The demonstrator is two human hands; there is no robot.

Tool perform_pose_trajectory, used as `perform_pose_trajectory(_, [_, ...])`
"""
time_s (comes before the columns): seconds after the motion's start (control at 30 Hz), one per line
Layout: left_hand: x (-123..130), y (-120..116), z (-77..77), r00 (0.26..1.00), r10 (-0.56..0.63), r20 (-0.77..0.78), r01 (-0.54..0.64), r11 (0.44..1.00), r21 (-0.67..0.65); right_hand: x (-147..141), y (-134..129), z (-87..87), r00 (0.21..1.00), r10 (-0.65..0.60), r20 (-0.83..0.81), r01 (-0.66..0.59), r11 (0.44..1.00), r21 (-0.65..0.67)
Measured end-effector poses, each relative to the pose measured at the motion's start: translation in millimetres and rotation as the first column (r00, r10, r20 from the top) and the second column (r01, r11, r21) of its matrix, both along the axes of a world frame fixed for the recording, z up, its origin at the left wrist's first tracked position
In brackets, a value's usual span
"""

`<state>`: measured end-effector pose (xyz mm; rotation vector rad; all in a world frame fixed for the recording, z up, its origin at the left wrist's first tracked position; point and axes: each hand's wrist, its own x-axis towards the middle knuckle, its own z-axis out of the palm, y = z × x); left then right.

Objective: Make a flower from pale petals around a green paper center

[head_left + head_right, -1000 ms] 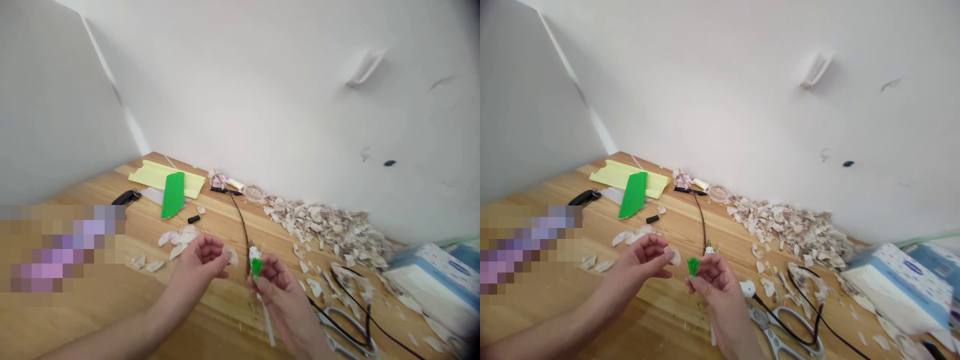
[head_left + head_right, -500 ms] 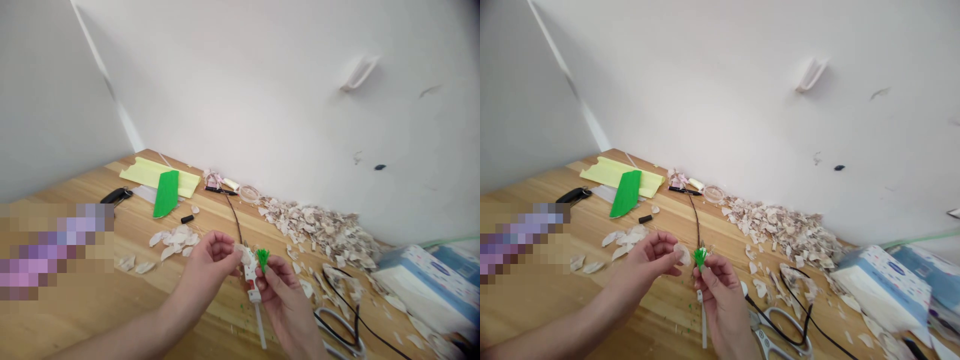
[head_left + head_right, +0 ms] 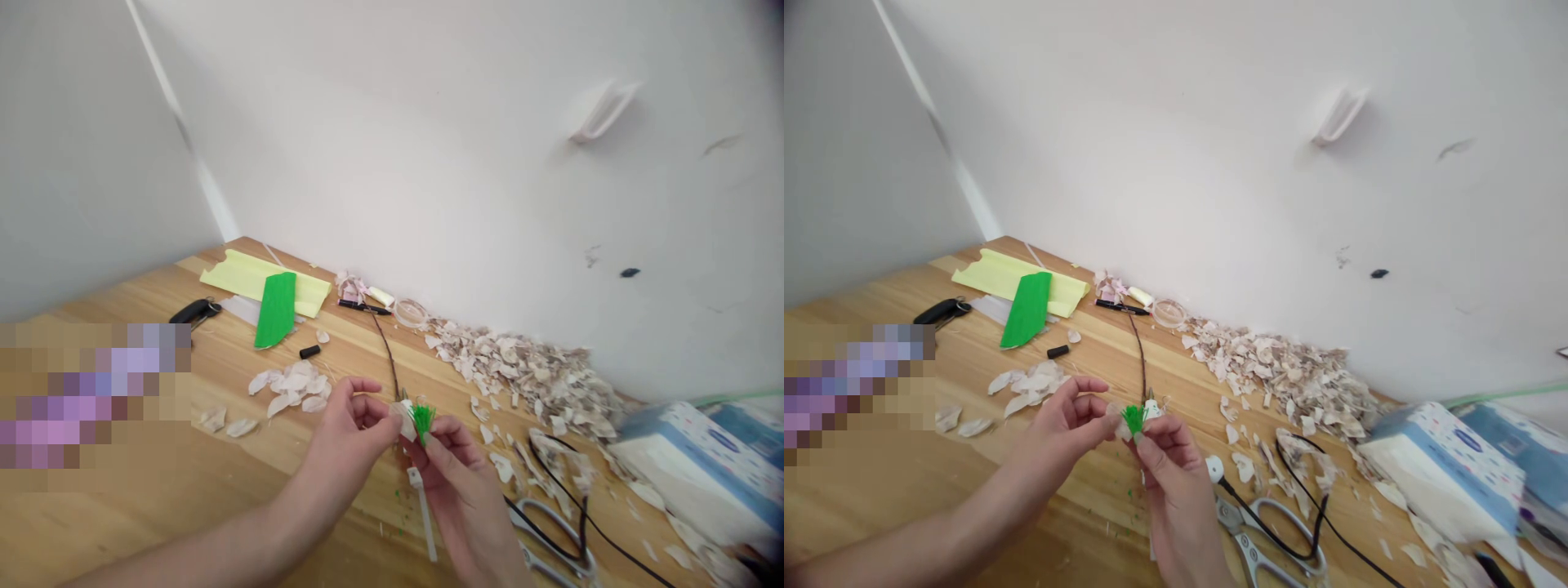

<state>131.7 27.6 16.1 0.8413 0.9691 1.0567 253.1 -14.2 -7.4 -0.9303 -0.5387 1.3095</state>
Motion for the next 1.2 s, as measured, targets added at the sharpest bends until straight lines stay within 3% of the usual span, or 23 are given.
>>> perform_pose_trajectory(1.2, [2.1,-4.2,-4.6,1.000,0.025,0.015,-0.024,0.999,-0.030,0.0,-0.6,-1.8,0.998,0.044,-0.055,-0.045,0.999,-0.006])
